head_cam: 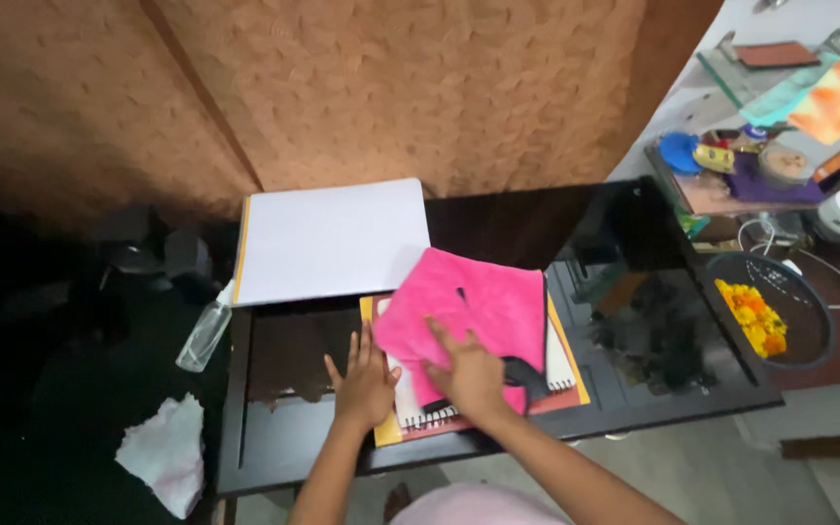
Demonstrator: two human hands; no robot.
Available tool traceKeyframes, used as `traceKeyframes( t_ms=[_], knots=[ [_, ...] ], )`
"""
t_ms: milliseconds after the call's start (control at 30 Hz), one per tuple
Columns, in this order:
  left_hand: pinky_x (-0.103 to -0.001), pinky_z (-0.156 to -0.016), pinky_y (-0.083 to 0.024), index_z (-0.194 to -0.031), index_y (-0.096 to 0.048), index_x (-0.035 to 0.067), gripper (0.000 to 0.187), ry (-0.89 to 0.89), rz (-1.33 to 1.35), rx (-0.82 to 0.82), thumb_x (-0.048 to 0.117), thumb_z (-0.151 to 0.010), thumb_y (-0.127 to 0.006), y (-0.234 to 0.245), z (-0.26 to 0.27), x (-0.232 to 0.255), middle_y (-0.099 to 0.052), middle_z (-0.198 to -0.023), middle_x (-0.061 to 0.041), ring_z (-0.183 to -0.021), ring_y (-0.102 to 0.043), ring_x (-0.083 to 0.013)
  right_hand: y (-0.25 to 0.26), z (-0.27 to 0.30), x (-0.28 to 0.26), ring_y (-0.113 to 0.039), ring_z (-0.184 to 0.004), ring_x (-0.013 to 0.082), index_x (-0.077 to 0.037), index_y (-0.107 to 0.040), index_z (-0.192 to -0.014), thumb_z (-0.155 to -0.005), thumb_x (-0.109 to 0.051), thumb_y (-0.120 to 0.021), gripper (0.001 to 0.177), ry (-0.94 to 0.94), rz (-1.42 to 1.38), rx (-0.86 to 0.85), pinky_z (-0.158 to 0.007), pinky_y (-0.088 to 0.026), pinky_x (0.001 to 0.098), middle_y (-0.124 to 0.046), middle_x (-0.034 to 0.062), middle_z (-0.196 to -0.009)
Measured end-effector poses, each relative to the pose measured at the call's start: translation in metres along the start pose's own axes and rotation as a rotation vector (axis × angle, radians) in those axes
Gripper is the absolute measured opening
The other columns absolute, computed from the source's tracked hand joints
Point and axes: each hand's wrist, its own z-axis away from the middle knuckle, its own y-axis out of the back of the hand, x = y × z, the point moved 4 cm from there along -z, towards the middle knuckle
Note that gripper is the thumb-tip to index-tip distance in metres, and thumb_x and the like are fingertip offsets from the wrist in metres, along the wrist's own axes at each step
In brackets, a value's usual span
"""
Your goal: The person wipes a dark wooden desk and drawers with a pink cloth, then wipes several notebooks and books with a white cloth. They move a pen holder and stack the cleaned items on the desk.
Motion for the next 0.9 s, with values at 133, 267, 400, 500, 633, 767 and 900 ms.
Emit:
traceKeyframes(
  t_ms=[133, 267, 400, 500, 633, 767, 900],
  knots=[
    [-0.068, -0.12, 0.008, -0.16, -0.013, 0.006, 0.072, 0.053, -0.079, 0.082, 0.037, -0.103, -0.044, -0.005, -0.002, 0.015, 0.007, -0.173, -0.004, -0.158, 0.005, -0.0285, 0.027, 0.003, 0.128, -0.066, -0.058, 0.0297, -0.034, -0.037, -0.158, -0.092, -0.061, -0.059, 0.075, -0.31, 0.32, -0.051, -0.05, -0.052, 0.0474, -0.063, 0.0136, -0.072],
    [-0.065, -0.119, -0.001, -0.153, -0.026, 0.003, 0.067, 0.084, -0.122, 0.255, 0.032, -0.097, -0.05, -0.007, 0.007, 0.026, -0.01, -0.167, -0.013, -0.153, -0.01, -0.0334, 0.103, 0.026, 0.259, -0.069, -0.065, 0.0328, -0.028, -0.041, -0.159, -0.086, -0.059, -0.061, 0.082, -0.618, 0.028, 0.012, -0.062, -0.05, 0.0441, -0.072, 0.0205, -0.072],
    [-0.051, -0.116, -0.035, -0.136, -0.052, 0.0, 0.042, 0.124, -0.009, 0.589, 0.008, -0.094, -0.056, -0.013, 0.023, 0.057, -0.05, -0.144, -0.017, -0.138, -0.045, -0.0346, 0.116, 0.017, 0.243, -0.066, -0.099, 0.0376, -0.032, -0.06, -0.132, -0.066, -0.054, -0.072, 0.071, -0.208, 0.741, 0.347, -0.08, -0.052, 0.0517, -0.069, 0.0201, -0.107],
    [-0.049, -0.105, -0.046, -0.12, -0.056, 0.0, 0.039, 0.269, 0.19, 0.493, 0.006, -0.083, -0.067, -0.017, 0.03, 0.076, -0.055, -0.129, -0.02, -0.125, -0.051, -0.0372, 0.072, 0.028, 0.216, -0.062, -0.115, 0.036, -0.015, -0.066, -0.119, -0.082, -0.027, -0.07, 0.039, -0.246, 0.443, 0.217, -0.097, -0.048, 0.0458, -0.067, 0.0197, -0.12],
    [-0.053, -0.098, -0.05, -0.124, -0.054, -0.004, 0.054, 0.534, 0.388, 0.435, 0.013, -0.079, -0.079, -0.007, 0.004, 0.064, -0.055, -0.127, -0.025, -0.121, -0.053, -0.043, 0.02, 0.045, 0.162, -0.06, -0.105, 0.045, 0.002, -0.069, -0.113, -0.079, -0.014, -0.074, 0.039, -0.159, 0.076, 0.202, -0.093, -0.048, 0.0505, -0.065, 0.0263, -0.112],
    [-0.045, -0.09, -0.055, -0.11, -0.069, -0.006, 0.044, 0.519, 0.985, 0.236, 0.009, -0.073, -0.087, -0.026, -0.033, 0.024, -0.07, -0.11, -0.022, -0.101, -0.067, -0.0365, 0.018, 0.029, 0.181, -0.062, -0.098, 0.0459, 0.003, -0.067, -0.119, -0.076, -0.025, -0.078, 0.053, -0.395, -0.023, 0.224, -0.088, -0.05, 0.0514, -0.065, 0.026, -0.101],
    [-0.04, -0.068, -0.045, -0.106, -0.072, -0.006, 0.029, 0.198, 1.579, 0.225, -0.006, -0.078, -0.08, -0.039, -0.031, 0.036, -0.074, -0.097, -0.02, -0.076, -0.059, -0.0266, 0.0, 0.013, 0.239, -0.067, -0.089, 0.0374, -0.002, -0.069, -0.114, -0.092, -0.048, -0.066, 0.051, -0.748, -0.345, 0.095, -0.082, -0.053, 0.0512, -0.069, 0.0203, -0.093]
  ],
)
